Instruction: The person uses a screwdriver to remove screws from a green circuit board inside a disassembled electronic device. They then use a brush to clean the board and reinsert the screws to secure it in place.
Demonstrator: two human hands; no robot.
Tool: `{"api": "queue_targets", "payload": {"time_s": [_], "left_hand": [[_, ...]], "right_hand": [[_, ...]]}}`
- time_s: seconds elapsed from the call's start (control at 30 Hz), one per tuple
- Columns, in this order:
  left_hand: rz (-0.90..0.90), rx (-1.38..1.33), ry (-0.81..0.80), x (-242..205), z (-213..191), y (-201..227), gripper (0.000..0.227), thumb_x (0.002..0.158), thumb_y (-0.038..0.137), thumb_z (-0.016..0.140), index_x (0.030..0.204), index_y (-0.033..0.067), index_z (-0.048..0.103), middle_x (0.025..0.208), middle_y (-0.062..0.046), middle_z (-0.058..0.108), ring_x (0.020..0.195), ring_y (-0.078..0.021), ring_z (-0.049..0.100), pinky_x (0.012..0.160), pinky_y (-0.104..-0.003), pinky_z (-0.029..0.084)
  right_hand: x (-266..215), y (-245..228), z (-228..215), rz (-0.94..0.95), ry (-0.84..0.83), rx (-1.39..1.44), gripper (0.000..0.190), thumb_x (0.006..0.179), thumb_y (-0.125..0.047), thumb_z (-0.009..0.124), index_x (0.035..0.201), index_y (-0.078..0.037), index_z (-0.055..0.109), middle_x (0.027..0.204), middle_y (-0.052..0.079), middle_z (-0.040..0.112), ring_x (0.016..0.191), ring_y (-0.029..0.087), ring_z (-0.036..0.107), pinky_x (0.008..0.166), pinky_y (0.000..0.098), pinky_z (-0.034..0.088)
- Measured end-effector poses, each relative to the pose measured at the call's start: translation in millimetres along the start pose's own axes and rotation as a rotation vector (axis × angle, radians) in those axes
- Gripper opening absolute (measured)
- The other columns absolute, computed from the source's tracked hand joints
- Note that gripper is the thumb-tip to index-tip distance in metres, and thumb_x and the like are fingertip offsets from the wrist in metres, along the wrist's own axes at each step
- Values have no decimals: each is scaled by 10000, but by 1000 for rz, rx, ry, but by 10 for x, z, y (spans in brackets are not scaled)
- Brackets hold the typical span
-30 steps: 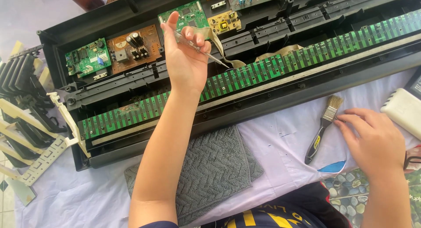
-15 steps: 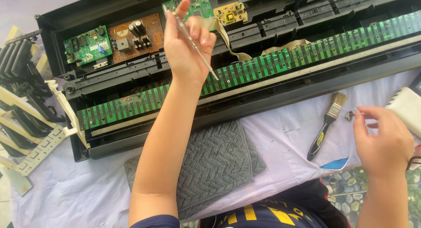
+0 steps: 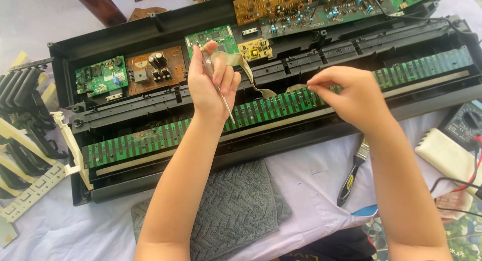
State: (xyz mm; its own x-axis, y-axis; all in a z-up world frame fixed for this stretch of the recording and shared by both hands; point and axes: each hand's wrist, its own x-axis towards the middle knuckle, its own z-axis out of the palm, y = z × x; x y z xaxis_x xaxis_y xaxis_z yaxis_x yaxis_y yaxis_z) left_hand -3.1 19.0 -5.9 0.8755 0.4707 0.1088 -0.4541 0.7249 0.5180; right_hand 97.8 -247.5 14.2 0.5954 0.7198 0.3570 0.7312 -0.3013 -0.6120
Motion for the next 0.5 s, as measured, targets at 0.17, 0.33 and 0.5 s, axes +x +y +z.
{"api": "queue_targets", "payload": {"time_s": [0.17,0.33,0.5], "left_hand": [[-119,140,-54,31,-71,-119,432,1124,463,263,1111,171,581,515,94,339,350,-102,394,380,-226,312],[-228,368,-102,-47,92,-304,374,1112,446,324,1055,167,567,524,32,345,334,-166,442,360,-264,344],[-452,718,-123,-155,81,-456,322,1088,388,379,1034,126,559,643,-89,576,637,-314,772,597,-380,673]], "right_hand": [[-9,205,270,-16,119,51,176,908,84,775,1046,-22,753,931,113,767,911,279,739,851,379,575],[-24,337,269,-161,123,-79,159,925,67,778,1003,-71,763,935,47,757,926,234,720,844,346,588],[-84,390,348,-162,156,-119,122,968,30,787,1010,-82,760,978,40,764,962,232,718,880,365,575]]}}
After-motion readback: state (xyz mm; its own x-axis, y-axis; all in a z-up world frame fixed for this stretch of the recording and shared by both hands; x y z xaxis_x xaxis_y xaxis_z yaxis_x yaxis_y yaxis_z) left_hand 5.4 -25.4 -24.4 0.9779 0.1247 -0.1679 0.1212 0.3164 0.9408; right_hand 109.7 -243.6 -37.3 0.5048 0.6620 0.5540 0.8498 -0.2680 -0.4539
